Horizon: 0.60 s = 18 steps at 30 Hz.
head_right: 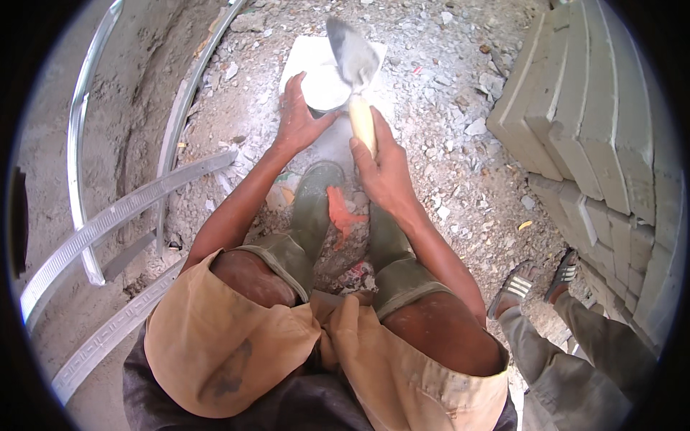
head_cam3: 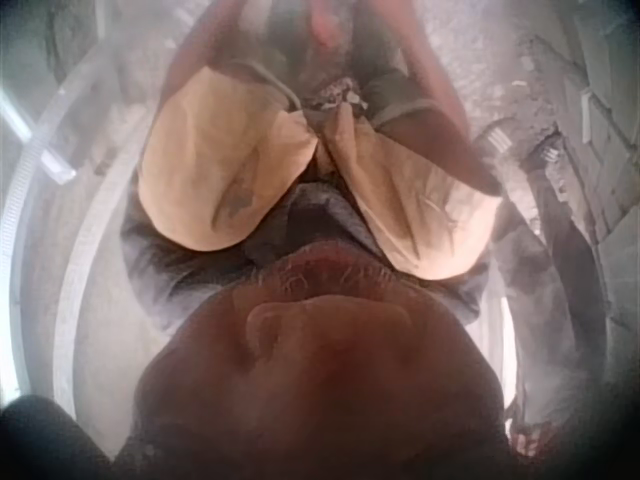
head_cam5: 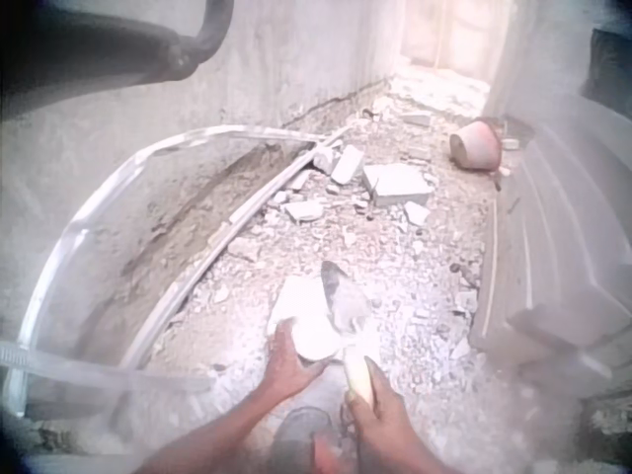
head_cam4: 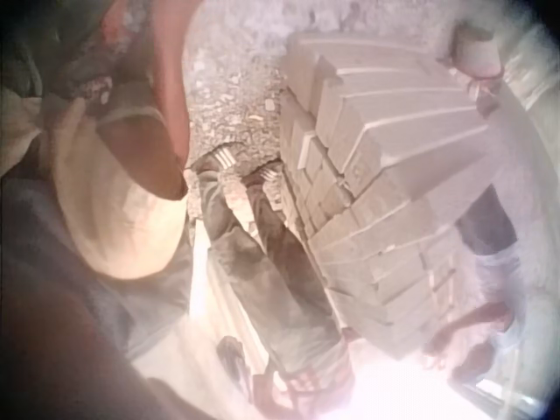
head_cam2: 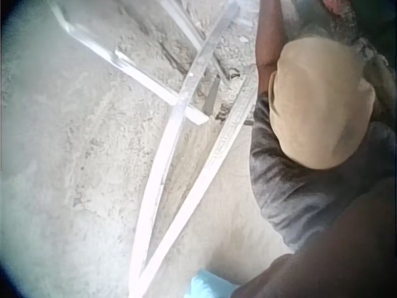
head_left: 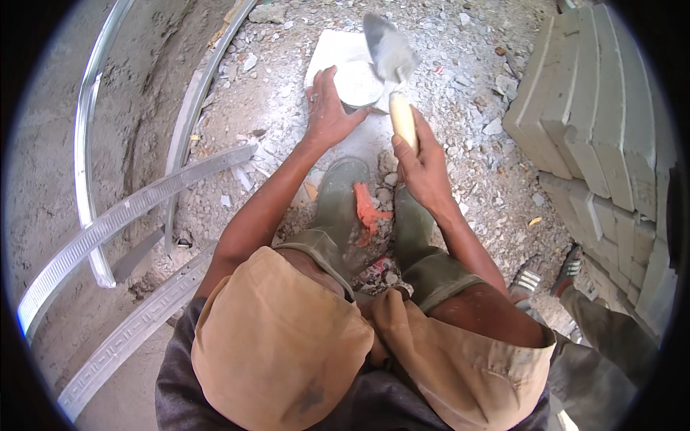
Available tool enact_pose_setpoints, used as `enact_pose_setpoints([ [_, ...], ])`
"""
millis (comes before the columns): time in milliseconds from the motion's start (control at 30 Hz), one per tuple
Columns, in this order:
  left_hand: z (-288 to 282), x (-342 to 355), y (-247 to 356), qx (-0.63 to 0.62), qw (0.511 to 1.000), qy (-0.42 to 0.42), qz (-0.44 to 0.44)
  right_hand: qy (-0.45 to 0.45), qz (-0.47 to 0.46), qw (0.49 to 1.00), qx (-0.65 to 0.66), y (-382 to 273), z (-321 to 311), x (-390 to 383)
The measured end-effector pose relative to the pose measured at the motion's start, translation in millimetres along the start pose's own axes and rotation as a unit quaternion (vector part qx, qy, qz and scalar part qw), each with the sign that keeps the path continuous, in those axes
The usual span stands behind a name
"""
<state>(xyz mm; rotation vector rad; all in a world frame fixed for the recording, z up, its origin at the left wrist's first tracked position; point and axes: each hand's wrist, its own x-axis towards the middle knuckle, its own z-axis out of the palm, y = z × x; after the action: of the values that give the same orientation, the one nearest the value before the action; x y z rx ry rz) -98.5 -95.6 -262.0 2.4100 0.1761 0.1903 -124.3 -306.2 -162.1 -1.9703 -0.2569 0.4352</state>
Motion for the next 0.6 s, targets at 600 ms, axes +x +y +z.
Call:
enact_pose_setpoints([
  [600, 2, -8, 9, 0.002, 0.998, 0.016, -0.053, -0.013, -0.027, 0.998, -0.052, 7, 3, 9],
])
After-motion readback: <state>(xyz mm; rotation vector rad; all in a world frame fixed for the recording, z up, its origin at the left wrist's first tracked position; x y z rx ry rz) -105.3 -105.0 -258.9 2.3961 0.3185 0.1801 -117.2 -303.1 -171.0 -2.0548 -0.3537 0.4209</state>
